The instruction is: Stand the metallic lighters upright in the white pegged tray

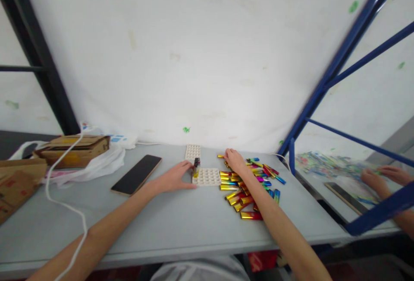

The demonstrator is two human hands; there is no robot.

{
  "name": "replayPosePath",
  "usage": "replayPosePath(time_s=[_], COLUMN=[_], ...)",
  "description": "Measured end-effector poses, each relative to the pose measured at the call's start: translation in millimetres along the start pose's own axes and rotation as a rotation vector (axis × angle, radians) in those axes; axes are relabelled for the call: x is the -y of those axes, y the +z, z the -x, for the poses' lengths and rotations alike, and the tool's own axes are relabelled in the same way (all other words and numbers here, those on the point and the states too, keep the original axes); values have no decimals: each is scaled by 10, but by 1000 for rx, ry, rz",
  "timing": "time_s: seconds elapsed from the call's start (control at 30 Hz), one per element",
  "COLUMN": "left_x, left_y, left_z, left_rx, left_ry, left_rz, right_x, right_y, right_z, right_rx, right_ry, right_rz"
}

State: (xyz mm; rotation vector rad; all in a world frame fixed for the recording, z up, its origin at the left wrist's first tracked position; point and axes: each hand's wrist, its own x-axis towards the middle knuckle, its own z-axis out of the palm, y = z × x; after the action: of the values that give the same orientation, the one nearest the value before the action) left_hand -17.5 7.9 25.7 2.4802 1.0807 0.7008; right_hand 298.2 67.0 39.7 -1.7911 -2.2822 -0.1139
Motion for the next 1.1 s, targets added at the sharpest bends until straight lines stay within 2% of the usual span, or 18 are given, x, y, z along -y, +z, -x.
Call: replayPosePath(time_s=[0.27,0.4,0.6,0.67,0.8,0.87,1.0,1.1], left_x=[-19,-22,-48,-50,-16,8,27,19], left_y=[-15,-19,-33,-35,-17,-4,7,1], left_z=[2,3,8,8,-1,-5,-8,-4], left_rx=[5,6,29,42,50,50,53,41], left_ry=[-12,-22,-26,-30,-24,-22,-18,-16], left_rz=[5,-6,-6,-5,-9,-5,19,32], right_x=[-76,-49,34,69,190,275,434,504], right_y=[24,42,-79,-153,-271,-281,-193,-104], right_z=[-173,-230,-176,-141,-29,33,123,168], right_rx=[15,34,-134,-208,-354,-385,-335,-264], right_ry=[-52,-26,46,88,104,115,207,225], right_rz=[-79,-115,-206,-369,-1044,-1317,-1704,-1797])
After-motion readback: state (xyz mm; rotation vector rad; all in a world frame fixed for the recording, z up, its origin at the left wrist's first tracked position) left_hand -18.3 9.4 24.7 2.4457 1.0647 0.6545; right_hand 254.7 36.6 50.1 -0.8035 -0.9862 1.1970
